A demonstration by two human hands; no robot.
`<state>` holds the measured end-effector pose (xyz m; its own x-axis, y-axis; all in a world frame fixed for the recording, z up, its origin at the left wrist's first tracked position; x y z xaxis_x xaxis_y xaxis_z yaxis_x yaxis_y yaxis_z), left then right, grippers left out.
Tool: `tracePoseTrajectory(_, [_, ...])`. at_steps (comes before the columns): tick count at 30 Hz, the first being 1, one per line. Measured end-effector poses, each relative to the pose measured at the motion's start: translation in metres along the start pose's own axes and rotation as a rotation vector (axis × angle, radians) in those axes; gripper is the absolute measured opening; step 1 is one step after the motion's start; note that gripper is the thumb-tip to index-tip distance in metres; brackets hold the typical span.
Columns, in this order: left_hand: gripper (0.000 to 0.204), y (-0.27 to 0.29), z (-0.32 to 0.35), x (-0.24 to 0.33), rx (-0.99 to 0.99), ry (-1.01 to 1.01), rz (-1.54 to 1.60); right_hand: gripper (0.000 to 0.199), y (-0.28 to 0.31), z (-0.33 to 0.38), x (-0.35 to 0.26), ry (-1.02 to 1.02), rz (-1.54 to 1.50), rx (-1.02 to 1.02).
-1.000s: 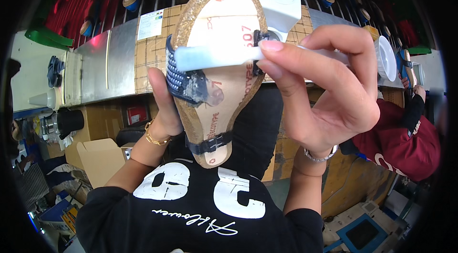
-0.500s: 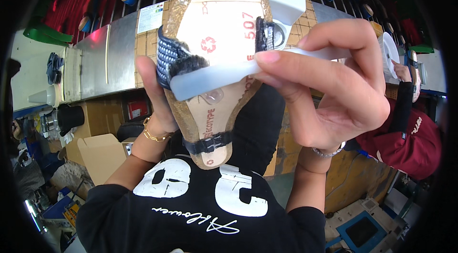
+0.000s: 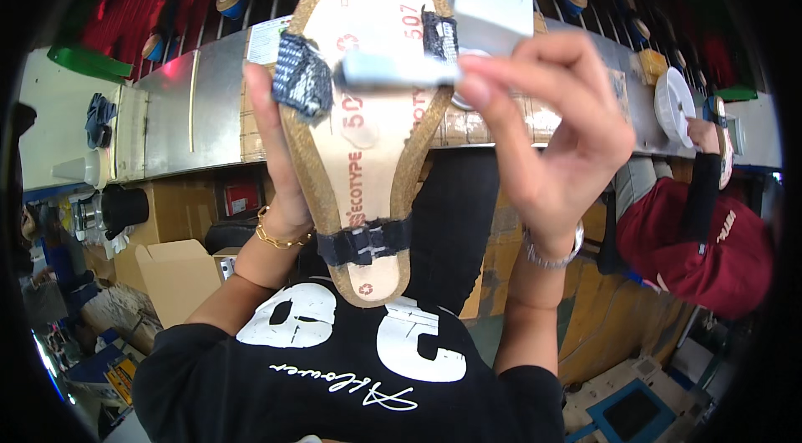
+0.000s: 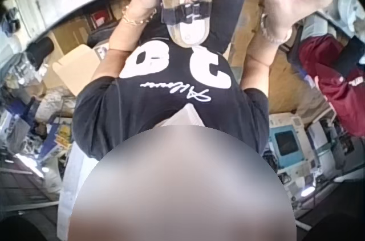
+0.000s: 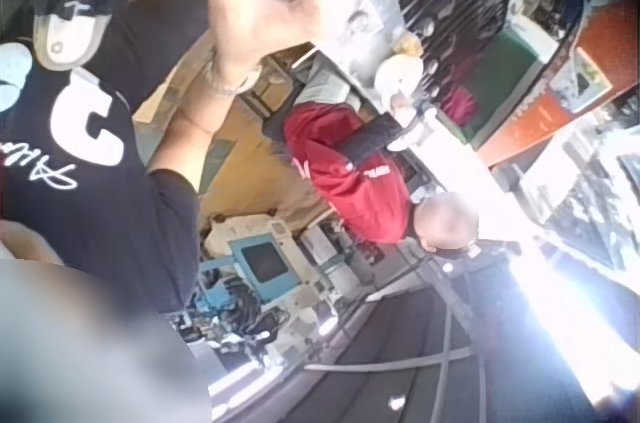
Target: The person holds a blue sandal and uses a small brush to apply black paint to the straps and edges. They repeatedly dip the brush into a white container and continue painting different sections of the sandal throughout the clip.
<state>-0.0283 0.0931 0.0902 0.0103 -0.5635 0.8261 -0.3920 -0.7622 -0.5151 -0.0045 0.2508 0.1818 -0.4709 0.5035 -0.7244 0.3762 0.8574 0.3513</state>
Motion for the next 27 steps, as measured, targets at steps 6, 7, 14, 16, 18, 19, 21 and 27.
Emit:
tracePoseTrajectory(6, [0.093,0.005,-0.005,0.003,0.045,-0.023,-0.011,0.021,-0.008,0.021,-0.008,-0.113,-0.026,-0.005])
tracePoseTrajectory(7, [0.093,0.004,-0.004,0.003,0.054,-0.030,-0.014,0.021,-0.007,0.023,-0.009,-0.128,0.015,0.032])
tracePoseTrajectory(14, [0.092,0.008,-0.002,0.006,0.103,-0.111,-0.112,0.026,-0.006,0.035,-0.042,0.001,0.246,0.202])
tracePoseTrajectory(16, [0.092,0.009,-0.002,0.006,0.109,-0.127,-0.156,0.026,-0.006,0.040,-0.048,0.003,0.306,0.223])
tracePoseTrajectory(18, [0.091,0.012,-0.001,0.005,0.131,-0.137,-0.171,0.020,-0.007,0.043,-0.053,0.007,0.338,0.221])
tracePoseTrajectory(19, [0.091,0.012,0.000,0.005,0.134,-0.142,-0.180,0.019,-0.007,0.044,-0.055,0.013,0.349,0.219])
tracePoseTrajectory(21, [0.090,0.011,0.000,0.006,0.114,-0.140,-0.190,0.018,-0.006,0.042,-0.053,0.012,0.344,0.213])
tracePoseTrajectory(27, [0.090,0.003,-0.001,0.002,0.086,-0.053,-0.049,0.024,-0.003,0.015,-0.029,0.089,0.111,0.089])
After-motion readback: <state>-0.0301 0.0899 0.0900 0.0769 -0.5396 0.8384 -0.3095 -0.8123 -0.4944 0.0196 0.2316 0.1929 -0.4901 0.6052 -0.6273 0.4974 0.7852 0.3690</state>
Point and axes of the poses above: each hand's wrist, its own z-axis away from the middle knuckle, its own y-axis out of the back of the hand, x = y × z, the point moved 10 cm from there along -z, towards the middle knuckle, and after that the axes turned 10 degrees about -y, right-handed, at the moved point
